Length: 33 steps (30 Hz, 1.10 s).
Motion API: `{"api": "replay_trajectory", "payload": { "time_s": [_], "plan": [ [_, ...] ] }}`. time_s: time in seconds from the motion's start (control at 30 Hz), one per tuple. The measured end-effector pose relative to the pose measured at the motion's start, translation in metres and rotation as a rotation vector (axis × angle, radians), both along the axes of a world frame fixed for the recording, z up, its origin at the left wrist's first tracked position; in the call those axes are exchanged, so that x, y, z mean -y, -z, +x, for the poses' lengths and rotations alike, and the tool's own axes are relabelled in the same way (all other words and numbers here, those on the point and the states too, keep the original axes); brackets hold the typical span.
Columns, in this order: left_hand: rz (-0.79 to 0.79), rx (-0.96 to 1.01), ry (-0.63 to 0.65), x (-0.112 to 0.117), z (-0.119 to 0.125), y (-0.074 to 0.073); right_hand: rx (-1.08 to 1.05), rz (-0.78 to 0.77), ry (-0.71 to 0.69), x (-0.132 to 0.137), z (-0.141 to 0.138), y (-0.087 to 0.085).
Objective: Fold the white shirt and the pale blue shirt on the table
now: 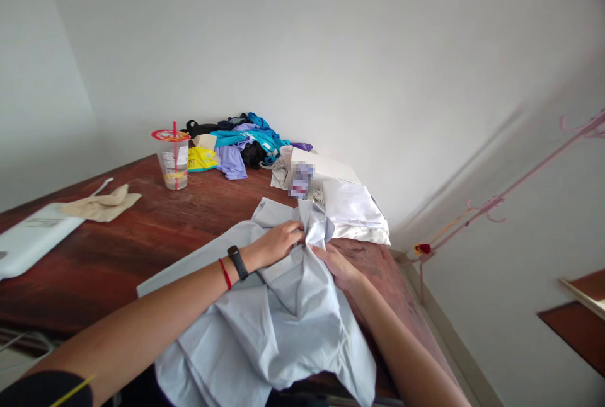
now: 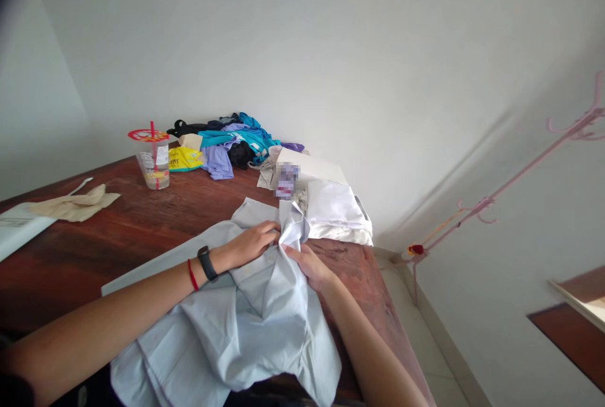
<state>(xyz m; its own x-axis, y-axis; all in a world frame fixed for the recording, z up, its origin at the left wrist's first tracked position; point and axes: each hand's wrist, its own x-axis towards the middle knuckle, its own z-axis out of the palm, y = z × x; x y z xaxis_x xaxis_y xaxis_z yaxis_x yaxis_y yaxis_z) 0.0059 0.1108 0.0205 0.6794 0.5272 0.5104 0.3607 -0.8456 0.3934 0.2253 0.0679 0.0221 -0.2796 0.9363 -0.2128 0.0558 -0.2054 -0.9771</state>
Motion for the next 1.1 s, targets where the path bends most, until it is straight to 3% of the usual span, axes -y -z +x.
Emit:
{"api": "replay_trajectory", "payload": {
  "time_s": [0.13, 0.3, 0.43, 0.6, 0.77, 0.87, 1.1],
  "plan": [
    [-0.006, -0.015, -0.128, -0.004, -0.001, -0.002, 0.153, 0.213, 0.109, -0.005, 0.002, -0.002],
    [0.032, 0.226, -0.272, -0.014, -0.010, -0.006, 0.491, 0.699, 0.299, -0.012, 0.010, -0.001],
    [0.098, 0.422, -0.270, -0.023, -0.015, -0.007, 0.614, 0.926, 0.204, -0.009, 0.012, 0.000],
    [0.022, 0.457, -0.163, -0.028, -0.017, -0.005, 0.608, 1.114, 0.089, -0.006, 0.012, -0.002],
    [-0.036, 0.468, -0.107, -0.037, -0.020, 0.001, 0.487, 1.111, 0.050, -0.004, 0.009, -0.008],
    [-0.133, 0.468, -0.053, -0.042, -0.023, 0.003, 0.346, 1.005, 0.059, -0.004, 0.008, -0.010],
    [-0.427, 0.518, -0.038, -0.048, -0.026, 0.002, 0.150, 0.728, 0.233, -0.008, 0.012, -0.015]
  ]
}}
